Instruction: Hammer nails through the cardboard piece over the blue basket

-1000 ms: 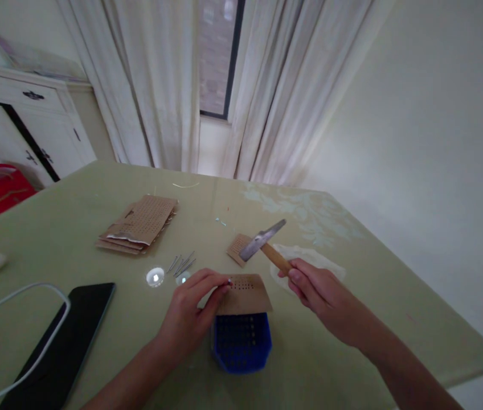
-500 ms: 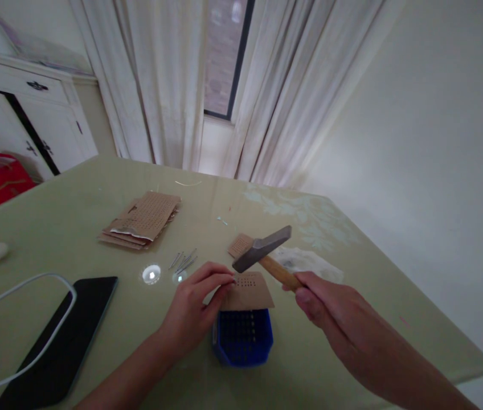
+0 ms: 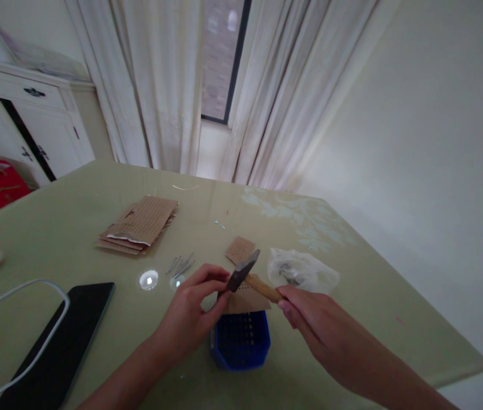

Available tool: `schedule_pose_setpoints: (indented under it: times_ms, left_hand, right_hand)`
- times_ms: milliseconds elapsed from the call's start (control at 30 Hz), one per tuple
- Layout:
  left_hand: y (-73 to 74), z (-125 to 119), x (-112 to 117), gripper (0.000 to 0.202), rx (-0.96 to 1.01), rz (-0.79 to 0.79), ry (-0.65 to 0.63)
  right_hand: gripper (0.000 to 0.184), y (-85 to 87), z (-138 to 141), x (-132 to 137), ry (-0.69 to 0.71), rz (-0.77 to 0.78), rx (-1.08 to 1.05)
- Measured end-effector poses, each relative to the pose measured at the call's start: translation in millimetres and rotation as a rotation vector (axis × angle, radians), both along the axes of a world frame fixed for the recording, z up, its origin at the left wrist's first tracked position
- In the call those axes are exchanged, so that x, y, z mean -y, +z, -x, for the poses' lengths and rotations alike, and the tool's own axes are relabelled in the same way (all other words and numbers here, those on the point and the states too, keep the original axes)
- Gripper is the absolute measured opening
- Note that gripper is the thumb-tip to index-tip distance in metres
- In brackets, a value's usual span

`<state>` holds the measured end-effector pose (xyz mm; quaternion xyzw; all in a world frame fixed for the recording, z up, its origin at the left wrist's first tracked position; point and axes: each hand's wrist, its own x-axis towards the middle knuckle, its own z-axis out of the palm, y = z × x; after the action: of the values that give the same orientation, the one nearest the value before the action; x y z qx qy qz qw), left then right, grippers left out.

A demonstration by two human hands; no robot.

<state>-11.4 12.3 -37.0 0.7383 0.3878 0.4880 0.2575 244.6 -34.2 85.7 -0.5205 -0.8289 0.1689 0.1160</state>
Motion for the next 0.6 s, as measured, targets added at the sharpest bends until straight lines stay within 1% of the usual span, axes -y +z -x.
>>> schedule_pose_setpoints:
  times_ms: [67, 100, 233, 367, 500, 600]
  left_hand:
    - [-0.2, 0.9, -0.2, 0.015, -0.014, 0.03, -0.001]
    - [-0.7, 1.6, -0.6, 0.018, -0.021, 0.039, 0.004]
    - [-3.3, 4.2, -2.8, 0.041, -0.043, 0.078, 0.007]
    - [-5.6, 4.3, -3.4, 0.056, -0.008, 0.128, -0.01]
    - [-7.4, 3.2, -2.6, 0.062, 0.022, 0.164, -0.038]
    - [-7.0, 2.8, -1.5, 0.06, 0.019, 0.162, -0.045]
  right_hand:
    - [0.044, -0.7, -1.0, 1.2, -0.011, 0.018, -0.006]
    - [0.043, -0.6, -2.3, 2.1, -0.028, 0.005, -0.017]
    - [0.041, -2.3, -7.4, 3.5, -0.085, -0.046, -0.042]
    - [0.041, -11.5, -3.4, -0.9, -0.049, 0.002, -0.011]
    - [0.042, -15.7, 2.4, -4.2, -0.003, -0.011, 0.01]
    - [0.042, -15.7, 2.7, -4.6, -0.013, -0.041, -0.019]
